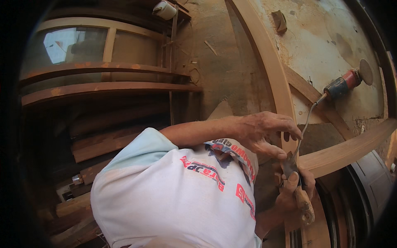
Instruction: The person assembles a wooden frame by fitting pieces together on a workbench. They use a chisel to carve and adjust the joints for a precise fit, then smooth the edges with sandpaper. The person also uses a power sander to finish the surface of the frame.
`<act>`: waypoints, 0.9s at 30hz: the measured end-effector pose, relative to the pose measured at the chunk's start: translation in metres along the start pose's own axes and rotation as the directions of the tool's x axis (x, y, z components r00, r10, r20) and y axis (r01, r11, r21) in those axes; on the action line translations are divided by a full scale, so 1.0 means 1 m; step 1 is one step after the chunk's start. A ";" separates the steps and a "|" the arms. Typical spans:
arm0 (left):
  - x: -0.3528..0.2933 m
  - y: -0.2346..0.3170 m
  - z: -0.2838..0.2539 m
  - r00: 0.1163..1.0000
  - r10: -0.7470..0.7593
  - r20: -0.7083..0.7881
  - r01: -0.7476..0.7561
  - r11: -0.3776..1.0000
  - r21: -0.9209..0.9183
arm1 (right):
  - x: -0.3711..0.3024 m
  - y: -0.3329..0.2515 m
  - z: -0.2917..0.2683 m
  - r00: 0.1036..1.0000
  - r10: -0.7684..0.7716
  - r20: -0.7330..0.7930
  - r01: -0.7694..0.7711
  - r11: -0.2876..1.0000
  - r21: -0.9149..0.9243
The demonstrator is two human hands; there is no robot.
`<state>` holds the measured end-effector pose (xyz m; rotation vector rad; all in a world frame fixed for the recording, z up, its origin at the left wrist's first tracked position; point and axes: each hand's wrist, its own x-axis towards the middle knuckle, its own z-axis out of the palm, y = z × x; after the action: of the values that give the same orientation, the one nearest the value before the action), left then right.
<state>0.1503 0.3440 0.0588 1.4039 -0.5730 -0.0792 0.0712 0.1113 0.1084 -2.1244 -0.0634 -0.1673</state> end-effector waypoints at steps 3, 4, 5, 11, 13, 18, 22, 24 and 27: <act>-0.029 0.015 -0.025 0.990 -0.133 0.046 0.135 0.990 -0.043 | 0.010 -0.031 0.047 0.991 -0.007 0.134 -0.011 0.991 0.131; -0.039 0.017 -0.034 0.982 -0.178 0.064 0.179 0.983 -0.026 | 0.014 -0.031 0.063 0.986 -0.035 0.160 0.010 0.987 0.157; -0.049 0.018 -0.046 0.972 -0.223 0.073 0.224 0.974 -0.010 | 0.019 -0.034 0.080 0.979 -0.067 0.190 0.031 0.982 0.186; -0.123 0.024 -0.123 0.945 -0.261 -0.196 0.282 0.955 0.089 | 0.042 -0.070 0.159 0.871 0.030 0.490 -0.152 0.966 0.211; -0.149 0.032 -0.143 0.904 -0.292 -0.311 0.333 0.939 0.085 | 0.050 -0.074 0.184 0.794 0.026 0.608 -0.189 0.960 0.205; -0.199 0.037 -0.176 0.848 -0.176 -0.501 0.336 0.908 0.251 | 0.064 -0.097 0.249 0.684 -0.207 0.700 -0.098 0.924 0.369; -0.225 0.060 -0.191 0.783 -0.156 -0.603 0.424 0.842 0.333 | 0.062 -0.126 0.290 0.587 -0.285 0.758 0.080 0.952 0.296; -0.233 0.071 -0.191 0.752 -0.201 -0.628 0.499 0.797 0.341 | 0.060 -0.132 0.301 0.489 -0.410 0.770 0.253 0.911 0.324; -0.263 0.063 -0.159 0.702 -0.223 -0.677 0.556 0.765 0.325 | 0.047 -0.162 0.292 0.357 -0.281 0.891 0.153 0.958 0.241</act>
<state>-0.0269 0.6002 0.0225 1.9466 0.3107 0.1857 0.1273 0.4440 0.0987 -1.8085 -1.0187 0.9061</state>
